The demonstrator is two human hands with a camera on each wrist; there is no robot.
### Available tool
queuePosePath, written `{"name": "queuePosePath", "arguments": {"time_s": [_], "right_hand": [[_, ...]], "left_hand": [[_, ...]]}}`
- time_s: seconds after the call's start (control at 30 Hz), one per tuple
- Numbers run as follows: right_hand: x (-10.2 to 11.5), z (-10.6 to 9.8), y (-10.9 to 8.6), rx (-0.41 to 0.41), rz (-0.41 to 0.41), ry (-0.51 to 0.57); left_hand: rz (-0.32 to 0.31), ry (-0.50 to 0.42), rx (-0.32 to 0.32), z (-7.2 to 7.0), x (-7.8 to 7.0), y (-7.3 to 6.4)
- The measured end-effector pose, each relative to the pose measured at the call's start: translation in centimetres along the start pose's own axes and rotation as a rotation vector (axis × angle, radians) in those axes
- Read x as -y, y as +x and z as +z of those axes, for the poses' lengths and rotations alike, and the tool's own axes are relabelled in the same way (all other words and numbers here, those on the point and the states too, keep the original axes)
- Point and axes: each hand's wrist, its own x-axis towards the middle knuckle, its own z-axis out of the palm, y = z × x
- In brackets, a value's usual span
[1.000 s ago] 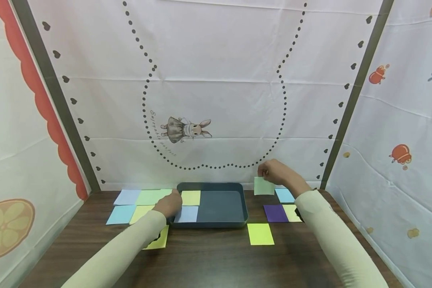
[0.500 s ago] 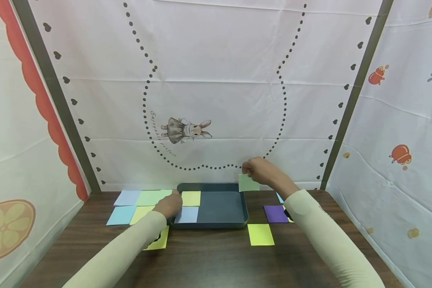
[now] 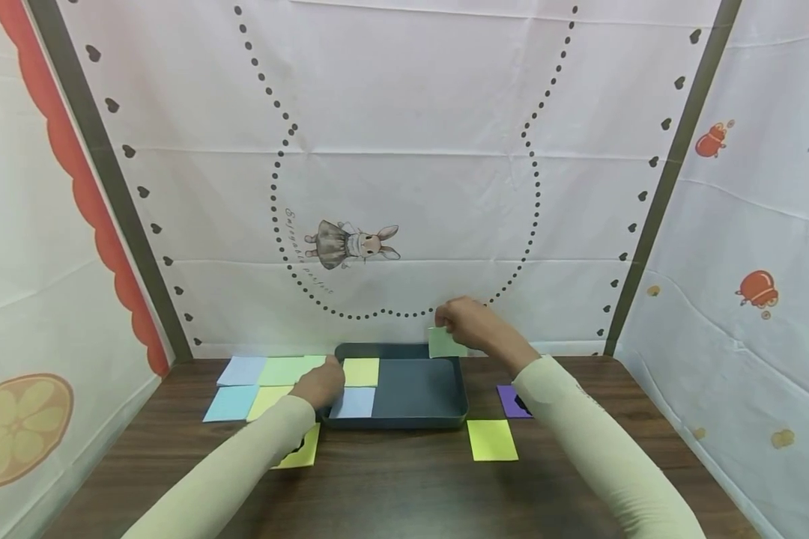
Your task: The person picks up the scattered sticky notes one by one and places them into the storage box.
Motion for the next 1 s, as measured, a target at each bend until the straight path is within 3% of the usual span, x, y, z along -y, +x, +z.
{"name": "queuePosePath", "arguments": {"time_s": [0.1,0.23,0.6,0.77,0.83,0.9,1.0], "right_hand": [[0.4,0.6,0.1,-0.002,-0.010,0.024],[0.9,1.4,0.4,-0.001,-0.038,0.053],[2.8,4.0,2.1,0.003,-0.101,0.031],[3.4,5.4,2.8,-0.025,-0.146,0.022],[2.4,6.8,3.6,-0.044,-0.179,0.032],[2.6,7.2,3.7,-0.053,-0.189,0.034],[2.7,8.0,4.0,-0.065,-0.187,0.035]], "left_hand": [[-0.002,0.006,0.003,-0.9,-1.0,-1.6],[0.010,0.017,0.004,-1.3,-1.3,-2.2],[-0.022,0.010,0.013,-0.7,-0.8,-1.0],[-0.004,0.026,0.005,-1.1,-1.0,-1.6],[0.000,0.021,0.006,-1.2,-1.1,-1.8],[-0.010,0.012,0.014,-1.0,-0.9,-1.4],[-0.017,0.009,0.019,0.3,0.6,0.8]]}}
